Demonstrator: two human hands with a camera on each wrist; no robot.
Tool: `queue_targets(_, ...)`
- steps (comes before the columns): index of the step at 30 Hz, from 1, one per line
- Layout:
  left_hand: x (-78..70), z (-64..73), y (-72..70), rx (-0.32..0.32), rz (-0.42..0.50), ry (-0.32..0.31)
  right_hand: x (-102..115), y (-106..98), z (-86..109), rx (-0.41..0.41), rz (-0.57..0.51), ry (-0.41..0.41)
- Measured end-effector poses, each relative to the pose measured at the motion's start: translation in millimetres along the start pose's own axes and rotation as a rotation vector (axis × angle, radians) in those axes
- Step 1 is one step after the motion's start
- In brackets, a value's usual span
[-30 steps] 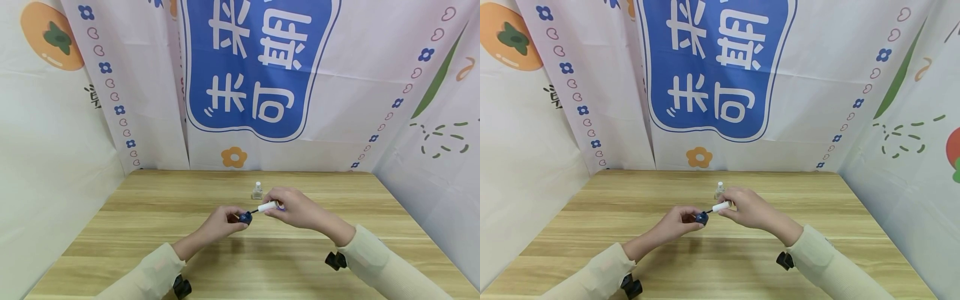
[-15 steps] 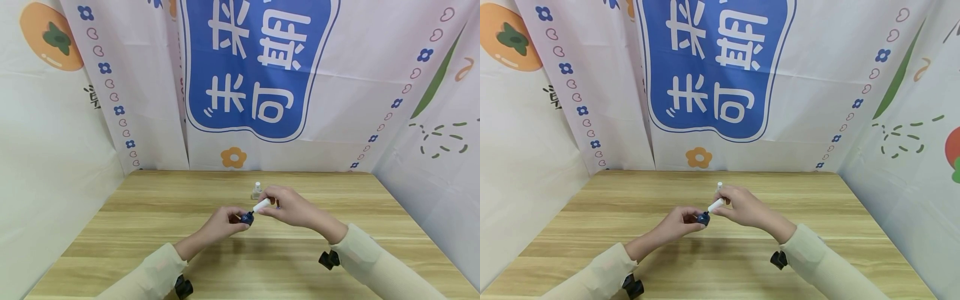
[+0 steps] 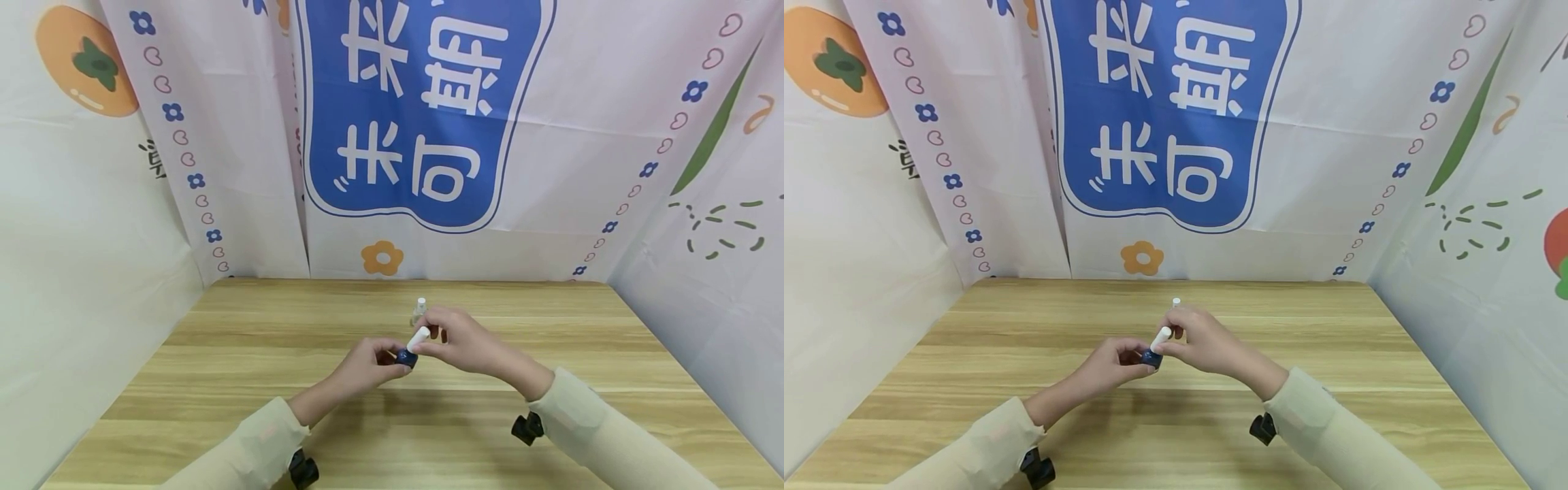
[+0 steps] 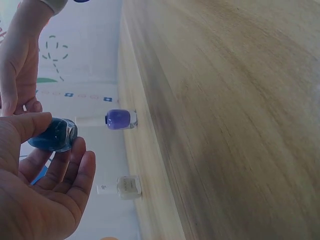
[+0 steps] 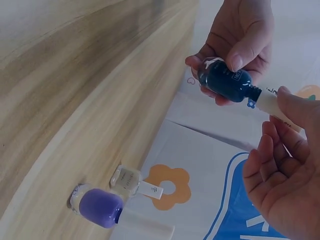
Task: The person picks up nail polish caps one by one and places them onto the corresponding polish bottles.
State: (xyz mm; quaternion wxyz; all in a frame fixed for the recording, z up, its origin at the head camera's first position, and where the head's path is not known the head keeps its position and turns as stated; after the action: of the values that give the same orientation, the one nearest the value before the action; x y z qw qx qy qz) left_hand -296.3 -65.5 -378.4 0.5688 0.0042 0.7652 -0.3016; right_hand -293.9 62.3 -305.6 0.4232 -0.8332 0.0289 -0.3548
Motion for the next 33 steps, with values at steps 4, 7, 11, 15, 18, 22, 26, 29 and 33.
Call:
queue_targets(4, -1.3, -0.1, 0.3, -0.006, -0.001, -0.001, -1.4, 2.1, -1.0, -0.014, -0.014, 0.009)
queue_targets(7, -1.6, 0.0, 0.2, -0.010, -0.002, -0.001, -2.1, 2.8, -1.3, -0.022, -0.017, 0.025)
queue_targets(11, -1.4, -0.1, 0.2, -0.016, 0.003, 0.000, -4.0, 3.2, -1.7, -0.027, -0.023, 0.048)
queue_targets(15, -1.5, -0.2, 0.6, -0.018, 0.004, 0.001, -5.5, 3.5, -1.8, -0.027, -0.026, 0.070)
queue_targets(18, -1.5, -0.2, 1.0, -0.019, 0.004, 0.003, -6.1, 4.3, -2.0, -0.024, -0.026, 0.084)
queue_targets(22, -1.1, 0.3, 0.3, -0.023, 0.007, 0.000, -6.3, 5.5, -2.8, -0.018, -0.027, 0.098)
queue_targets(26, -0.7, 0.5, -0.6, -0.027, 0.012, -0.002, -6.2, 6.0, -3.5, -0.020, -0.019, 0.109)
queue_targets(29, -0.4, 0.3, -0.9, -0.029, 0.014, 0.001, -5.9, 6.2, -4.0, -0.033, -0.013, 0.112)
queue_targets(33, -0.3, -0.2, -1.1, -0.033, 0.018, 0.010, -6.1, 6.4, -4.5, -0.068, -0.015, 0.108)
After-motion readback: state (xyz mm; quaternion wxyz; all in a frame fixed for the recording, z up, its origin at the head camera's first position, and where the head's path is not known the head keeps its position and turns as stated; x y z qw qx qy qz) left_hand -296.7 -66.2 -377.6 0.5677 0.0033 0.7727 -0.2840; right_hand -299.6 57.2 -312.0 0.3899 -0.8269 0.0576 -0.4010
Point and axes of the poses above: each hand's wrist, its own z-axis away from the middle knuckle, its own y-axis out of the palm, x = y × z, the point moved 8 cm from there along -z, towards the middle knuckle, and after that the axes turned 2 degrees about -z, right-handed, at the moved point
